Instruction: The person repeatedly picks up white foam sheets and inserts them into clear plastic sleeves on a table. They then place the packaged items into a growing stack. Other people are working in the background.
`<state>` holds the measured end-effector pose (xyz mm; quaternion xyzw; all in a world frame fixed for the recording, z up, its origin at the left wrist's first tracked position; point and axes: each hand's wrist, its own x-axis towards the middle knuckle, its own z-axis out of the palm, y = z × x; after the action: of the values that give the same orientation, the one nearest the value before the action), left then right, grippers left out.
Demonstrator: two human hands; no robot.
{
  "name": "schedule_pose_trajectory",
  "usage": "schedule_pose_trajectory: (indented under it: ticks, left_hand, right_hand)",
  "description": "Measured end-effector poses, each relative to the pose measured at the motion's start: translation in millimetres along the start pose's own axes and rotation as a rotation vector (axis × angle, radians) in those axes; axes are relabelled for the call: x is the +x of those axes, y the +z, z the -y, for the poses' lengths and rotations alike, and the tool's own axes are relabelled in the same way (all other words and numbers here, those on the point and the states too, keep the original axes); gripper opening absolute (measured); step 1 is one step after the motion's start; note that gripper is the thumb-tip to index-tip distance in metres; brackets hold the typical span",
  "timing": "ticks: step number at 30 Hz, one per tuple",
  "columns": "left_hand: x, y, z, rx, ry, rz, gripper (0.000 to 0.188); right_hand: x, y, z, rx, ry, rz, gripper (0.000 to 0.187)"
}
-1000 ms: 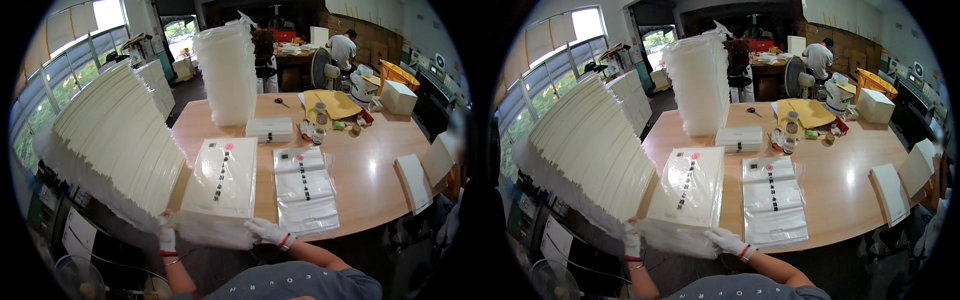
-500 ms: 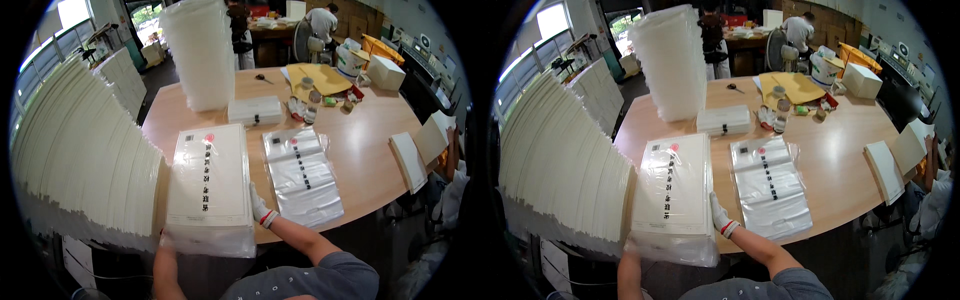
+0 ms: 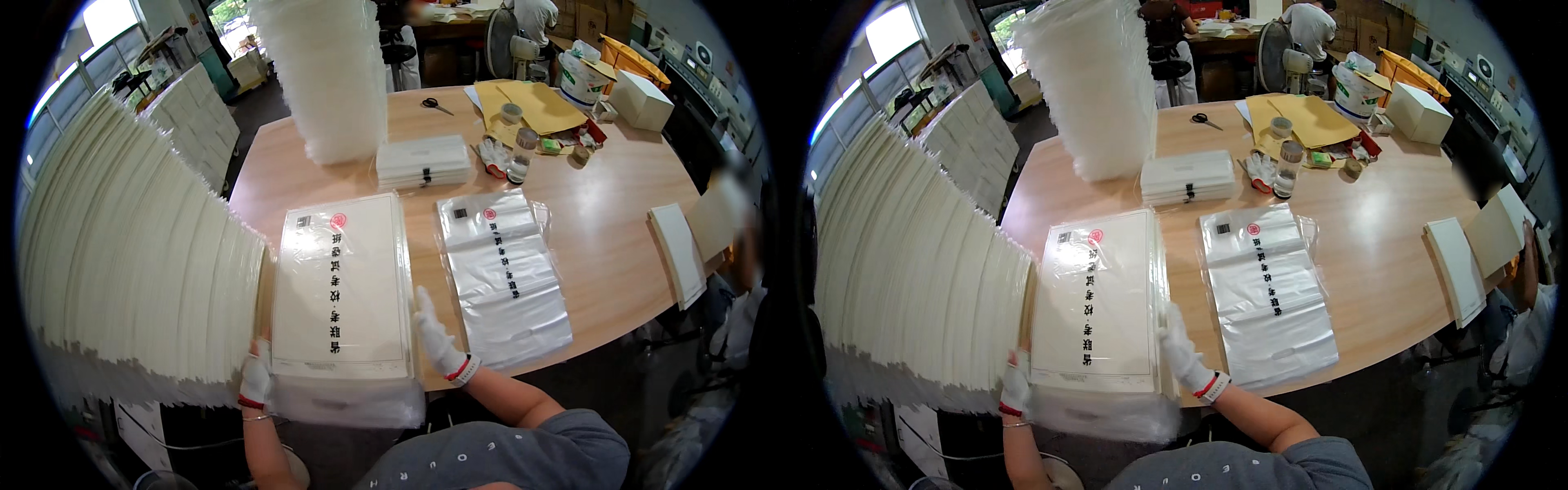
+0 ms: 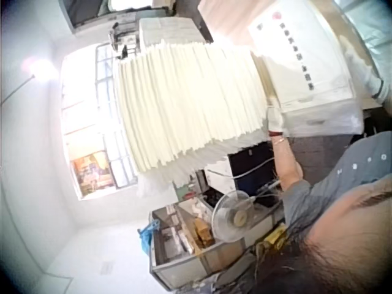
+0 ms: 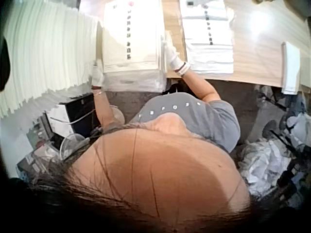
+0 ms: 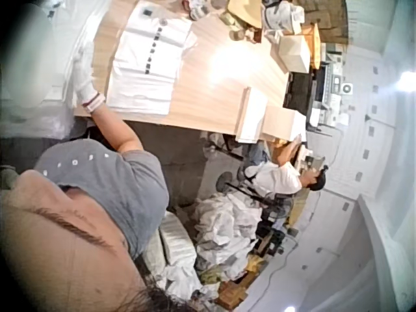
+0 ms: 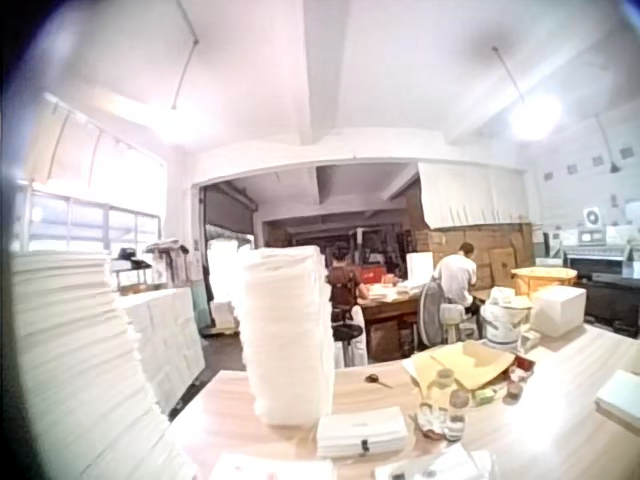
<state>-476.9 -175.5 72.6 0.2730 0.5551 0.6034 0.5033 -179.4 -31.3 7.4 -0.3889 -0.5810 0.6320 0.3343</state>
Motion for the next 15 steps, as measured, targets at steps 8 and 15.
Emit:
schedule_pose_trajectory:
  ticks: [8,15]
  left_hand:
    - [-4.9,-8.2,6.2,1.180,-0.119,-0.367,0.061]
    - [-74.9,171.6,10.8,0.817,0.703,-0.515,0.031]
  right_hand:
    - [-37.7,-16.8,-18.4,-0.556,-0.613,-0.077,0.066]
    - [-140.2,-186.0,-34.8,-0.014,0.093,0.235,0.041]
